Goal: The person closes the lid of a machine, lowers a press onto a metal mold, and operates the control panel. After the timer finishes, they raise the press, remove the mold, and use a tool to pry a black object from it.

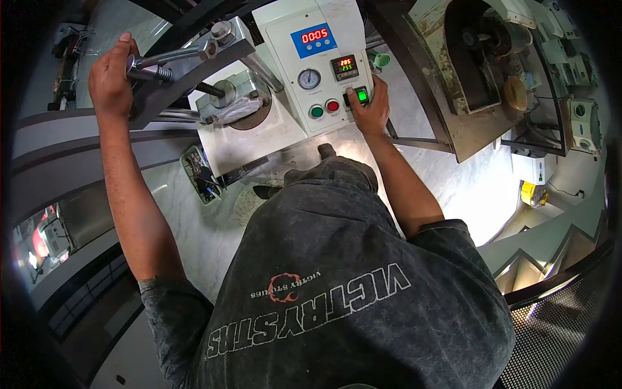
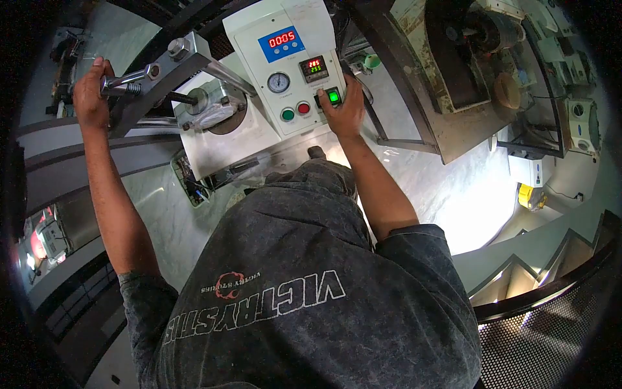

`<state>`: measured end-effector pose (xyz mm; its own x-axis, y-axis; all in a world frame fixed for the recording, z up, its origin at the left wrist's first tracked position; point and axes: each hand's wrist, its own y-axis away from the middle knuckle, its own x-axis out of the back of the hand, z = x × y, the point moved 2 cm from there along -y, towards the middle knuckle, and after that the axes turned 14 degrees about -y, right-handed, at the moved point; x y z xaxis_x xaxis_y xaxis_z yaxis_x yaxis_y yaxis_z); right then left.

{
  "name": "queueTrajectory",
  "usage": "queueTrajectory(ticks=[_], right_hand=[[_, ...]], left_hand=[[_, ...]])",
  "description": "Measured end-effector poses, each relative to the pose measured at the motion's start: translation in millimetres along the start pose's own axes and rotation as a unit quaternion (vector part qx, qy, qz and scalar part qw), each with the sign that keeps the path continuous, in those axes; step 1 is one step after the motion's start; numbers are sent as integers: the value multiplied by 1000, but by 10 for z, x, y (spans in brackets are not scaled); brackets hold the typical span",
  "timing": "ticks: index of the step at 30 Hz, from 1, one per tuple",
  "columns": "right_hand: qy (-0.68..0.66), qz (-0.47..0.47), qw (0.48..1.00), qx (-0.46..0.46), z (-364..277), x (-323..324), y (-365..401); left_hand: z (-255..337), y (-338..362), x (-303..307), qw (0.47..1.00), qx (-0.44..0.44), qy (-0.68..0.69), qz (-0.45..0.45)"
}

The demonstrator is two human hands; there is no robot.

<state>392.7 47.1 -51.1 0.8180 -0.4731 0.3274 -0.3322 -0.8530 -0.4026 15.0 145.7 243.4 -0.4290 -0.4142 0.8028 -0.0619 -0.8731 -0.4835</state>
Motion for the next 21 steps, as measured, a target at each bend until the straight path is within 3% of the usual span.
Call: queueTrajectory(ticks=[12, 21], right_hand=[[-17, 8, 1000, 12, 4, -6, -10], [-14, -8, 1000, -4, 7, 4, -2]], left_hand=[[-40, -6, -13, 999, -48, -17, 16], [14, 1, 4, 1000, -6, -21, -3]])
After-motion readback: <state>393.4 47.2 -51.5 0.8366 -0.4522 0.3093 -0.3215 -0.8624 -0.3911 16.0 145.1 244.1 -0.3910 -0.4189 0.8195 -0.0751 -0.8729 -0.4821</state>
